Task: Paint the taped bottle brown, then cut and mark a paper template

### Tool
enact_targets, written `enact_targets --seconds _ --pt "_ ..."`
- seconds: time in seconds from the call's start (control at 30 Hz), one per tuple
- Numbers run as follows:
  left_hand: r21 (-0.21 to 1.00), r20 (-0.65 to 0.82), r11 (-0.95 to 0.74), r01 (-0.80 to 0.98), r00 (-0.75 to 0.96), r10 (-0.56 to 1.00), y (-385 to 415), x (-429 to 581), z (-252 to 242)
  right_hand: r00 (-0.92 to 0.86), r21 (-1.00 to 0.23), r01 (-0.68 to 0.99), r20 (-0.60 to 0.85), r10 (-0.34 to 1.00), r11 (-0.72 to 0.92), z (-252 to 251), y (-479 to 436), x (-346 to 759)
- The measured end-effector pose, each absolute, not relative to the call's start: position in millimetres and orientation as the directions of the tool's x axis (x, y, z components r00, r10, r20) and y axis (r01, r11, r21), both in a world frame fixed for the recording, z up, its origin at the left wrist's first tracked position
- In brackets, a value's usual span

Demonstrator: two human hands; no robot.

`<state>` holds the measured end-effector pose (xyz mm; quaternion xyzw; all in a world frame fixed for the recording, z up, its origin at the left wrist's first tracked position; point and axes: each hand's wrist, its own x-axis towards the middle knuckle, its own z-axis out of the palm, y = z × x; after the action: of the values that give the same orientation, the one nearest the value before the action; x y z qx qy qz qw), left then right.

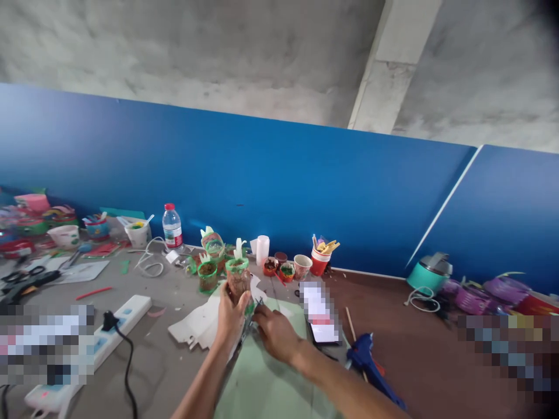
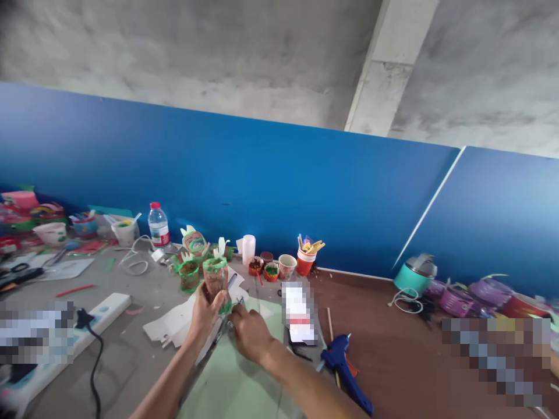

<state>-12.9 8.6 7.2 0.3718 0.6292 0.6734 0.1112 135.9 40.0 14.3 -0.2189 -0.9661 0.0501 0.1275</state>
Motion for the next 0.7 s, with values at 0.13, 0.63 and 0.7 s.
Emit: enact_targets --seconds 0.13,0.63,0.7 --pt "0.934 0.354 -0.181 0.309 -0.713 0.606 9 -18 6 -0.908 -0.015 0.393 0.150 0.391 0.919 14 44 121" --pt "0.936 0.349 -0.162 0.314 -0.749 0.563 11 -24 3 -0.965 0.128 0.237 0.143 0.219 0.963 3 56 115" --pt "0.939 0.342 -0.172 0.299 -0.747 0.571 11 -24 3 -0.976 0.154 0.188 0.141 0.167 0.970 4 58 119"
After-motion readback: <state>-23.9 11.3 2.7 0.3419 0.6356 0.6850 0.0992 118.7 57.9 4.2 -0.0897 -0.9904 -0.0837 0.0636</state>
